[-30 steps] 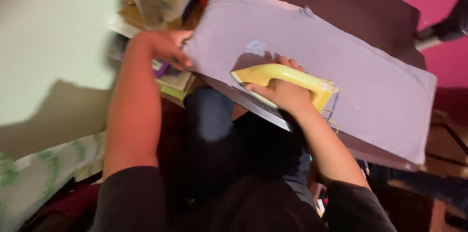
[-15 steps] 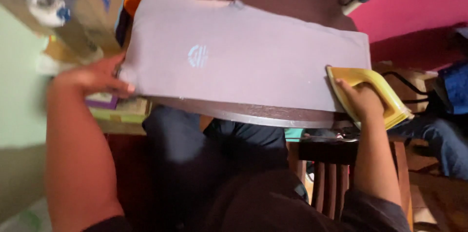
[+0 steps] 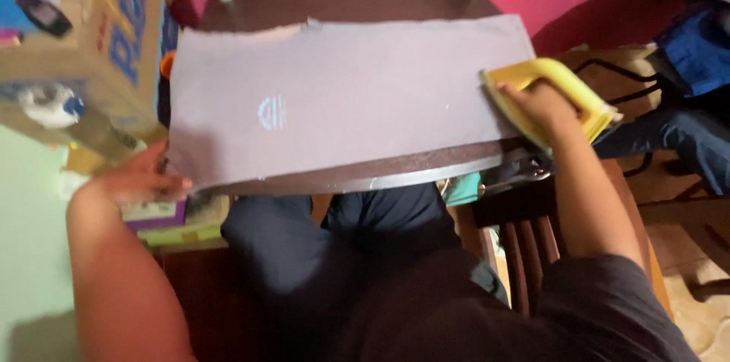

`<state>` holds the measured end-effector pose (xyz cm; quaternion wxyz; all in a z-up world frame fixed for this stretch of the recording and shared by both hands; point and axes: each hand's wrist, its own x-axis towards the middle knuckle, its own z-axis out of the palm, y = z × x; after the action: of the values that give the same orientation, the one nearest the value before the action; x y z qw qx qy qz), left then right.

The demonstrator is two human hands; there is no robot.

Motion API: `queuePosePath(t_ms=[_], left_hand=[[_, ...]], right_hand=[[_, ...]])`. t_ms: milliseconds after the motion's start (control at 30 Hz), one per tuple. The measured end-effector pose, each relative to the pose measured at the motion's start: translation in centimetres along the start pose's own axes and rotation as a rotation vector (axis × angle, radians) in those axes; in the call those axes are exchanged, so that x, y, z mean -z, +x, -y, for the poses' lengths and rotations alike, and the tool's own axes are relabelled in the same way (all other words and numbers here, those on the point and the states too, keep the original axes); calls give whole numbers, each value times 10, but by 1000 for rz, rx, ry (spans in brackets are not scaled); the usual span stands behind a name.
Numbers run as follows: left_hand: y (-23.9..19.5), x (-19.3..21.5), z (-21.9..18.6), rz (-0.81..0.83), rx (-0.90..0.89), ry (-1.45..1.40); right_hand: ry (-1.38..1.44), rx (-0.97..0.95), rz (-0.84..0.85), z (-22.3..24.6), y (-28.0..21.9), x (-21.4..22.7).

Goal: The person irons a purple garment by hand using a yellow iron on a wooden board, smoothing the fabric and moving the iron over various sections.

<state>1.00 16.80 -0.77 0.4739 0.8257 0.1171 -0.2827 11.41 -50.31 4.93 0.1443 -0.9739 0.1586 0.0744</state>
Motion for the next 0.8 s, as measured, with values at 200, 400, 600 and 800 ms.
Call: queuePosePath(t_ms=[200, 400, 600, 800], left_hand=[[24, 2, 23, -1, 90, -252], [-39, -33, -77, -141, 267, -157], [-14, -15, -48, -103, 249, 4], [-22, -24, -78, -107, 328, -93]], right_hand=[[-184, 391, 85, 100, -80, -12], [-192, 847, -116, 132, -69, -69], [-153, 436, 140, 152, -25, -26], [-7, 10, 59, 84, 80, -4]])
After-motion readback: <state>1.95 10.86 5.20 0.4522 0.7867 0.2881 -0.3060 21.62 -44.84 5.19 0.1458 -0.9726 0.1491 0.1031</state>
